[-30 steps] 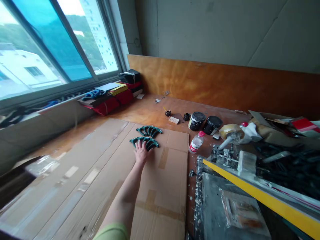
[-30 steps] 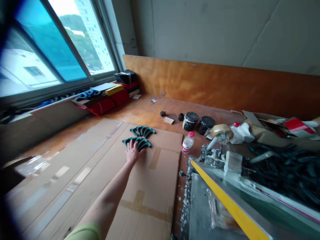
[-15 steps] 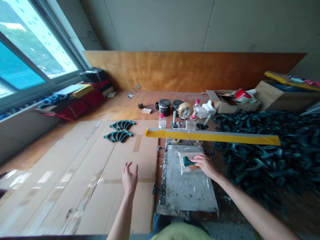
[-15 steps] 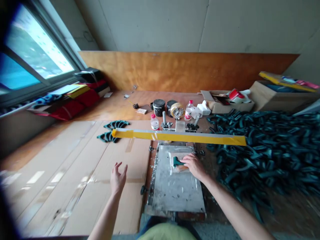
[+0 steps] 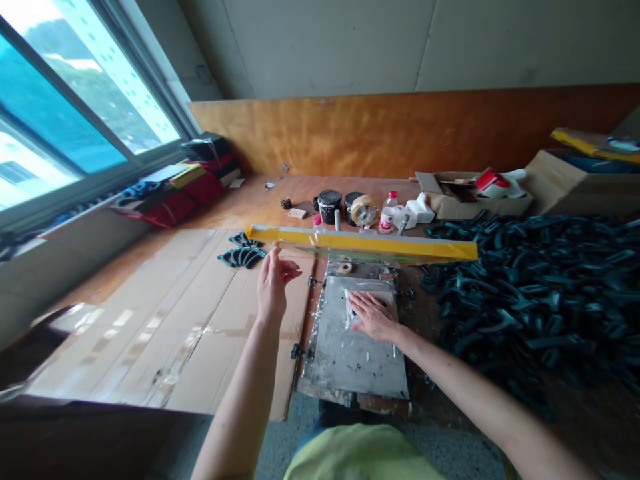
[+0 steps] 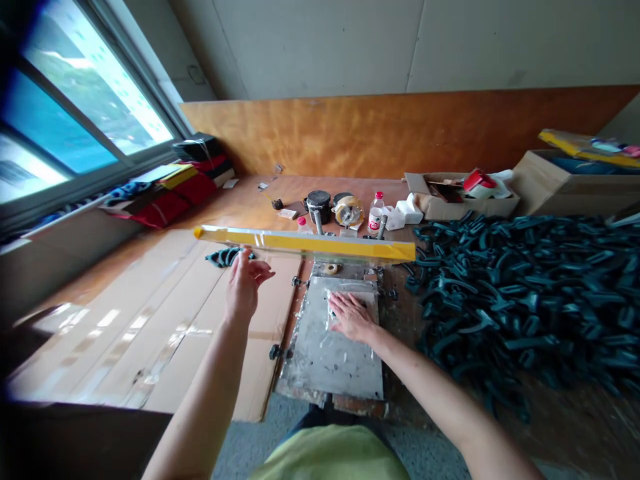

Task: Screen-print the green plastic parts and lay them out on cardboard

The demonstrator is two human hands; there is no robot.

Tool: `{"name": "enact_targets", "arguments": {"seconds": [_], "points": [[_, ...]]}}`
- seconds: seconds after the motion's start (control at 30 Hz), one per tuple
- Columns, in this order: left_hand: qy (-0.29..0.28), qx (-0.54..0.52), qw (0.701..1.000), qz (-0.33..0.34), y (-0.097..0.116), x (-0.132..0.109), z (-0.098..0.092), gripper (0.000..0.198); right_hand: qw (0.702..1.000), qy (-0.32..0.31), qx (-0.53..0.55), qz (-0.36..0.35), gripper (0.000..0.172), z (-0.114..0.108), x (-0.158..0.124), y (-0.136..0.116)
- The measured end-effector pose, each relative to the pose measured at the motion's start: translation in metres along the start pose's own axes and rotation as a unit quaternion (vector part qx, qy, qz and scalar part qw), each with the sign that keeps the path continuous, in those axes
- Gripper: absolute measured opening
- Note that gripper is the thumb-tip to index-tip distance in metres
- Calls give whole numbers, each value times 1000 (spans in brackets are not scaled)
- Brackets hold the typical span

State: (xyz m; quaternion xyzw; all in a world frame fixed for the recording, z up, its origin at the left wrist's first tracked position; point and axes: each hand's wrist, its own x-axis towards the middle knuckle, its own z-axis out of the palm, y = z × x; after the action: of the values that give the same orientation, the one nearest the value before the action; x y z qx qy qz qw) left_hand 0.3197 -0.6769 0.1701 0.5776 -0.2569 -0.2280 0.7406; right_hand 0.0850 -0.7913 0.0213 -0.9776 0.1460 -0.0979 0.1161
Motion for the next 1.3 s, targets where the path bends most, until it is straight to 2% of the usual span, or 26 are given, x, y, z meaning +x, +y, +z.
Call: {"name": "enact_targets", "arguments": {"seconds": [0.1, 0.17, 0.2, 0.27, 0.37, 0.43, 0.5, 0.57, 0.63, 0.77, 0.83, 0.97, 1.07, 1.13, 1.2, 1.3], "points": [[-43, -49, 998, -15, 21, 10, 22, 42, 996, -15, 10, -86, 63, -2, -8, -4], [-40, -37, 998, -16, 23, 6, 21, 41, 988, -13, 34, -151, 46, -12, -23, -4], [-36, -30, 999, -19, 21, 2, 16, 41, 989, 8, 38, -145, 36, -20, -31, -2], [-38, -24, 997, -58, 16, -12, 1, 46, 995, 84, 23, -45, 22, -38, -48, 9], [-70, 25, 982, -171, 0, -40, -30, 55, 971, 189, -16, 144, 27, -68, -57, 35], [-104, 67, 962, -244, -20, -57, -49, 55, 955, 220, -1, 198, 27, -84, -45, 48], [-132, 83, 947, -282, -45, -71, -62, 64, 949, 231, 14, 213, 34, -92, -20, 52], [-140, 88, 942, -293, -73, -79, -69, 83, 961, 201, 1, 188, 52, -94, 12, 45], [-131, 104, 944, -284, -98, -82, -73, 93, 974, 140, -33, 173, 56, -90, 39, 36], [-121, 124, 949, -262, -129, -81, -78, 89, 976, -11, -65, 209, 29, -82, 62, 25], [-125, 128, 950, -257, -135, -80, -80, 86, 968, -45, -74, 235, 20, -81, 60, 25], [-128, 129, 949, -257, -137, -81, -82, 84, 956, -23, -111, 271, 19, -74, 51, 27], [-121, 127, 949, -261, -136, -82, -81, 82, 958, -6, -123, 258, 15, -63, 44, 20], [-119, 127, 949, -265, -134, -83, -81, 81, 972, 0, -113, 205, 15, -57, 38, 11], [-116, 126, 948, -267, -133, -84, -81, 80, 988, -6, -90, 122, 17, -55, 28, 1], [-115, 124, 948, -269, -131, -84, -80, 80, 999, -20, -43, 8, 22, -63, 8, -9]]}}
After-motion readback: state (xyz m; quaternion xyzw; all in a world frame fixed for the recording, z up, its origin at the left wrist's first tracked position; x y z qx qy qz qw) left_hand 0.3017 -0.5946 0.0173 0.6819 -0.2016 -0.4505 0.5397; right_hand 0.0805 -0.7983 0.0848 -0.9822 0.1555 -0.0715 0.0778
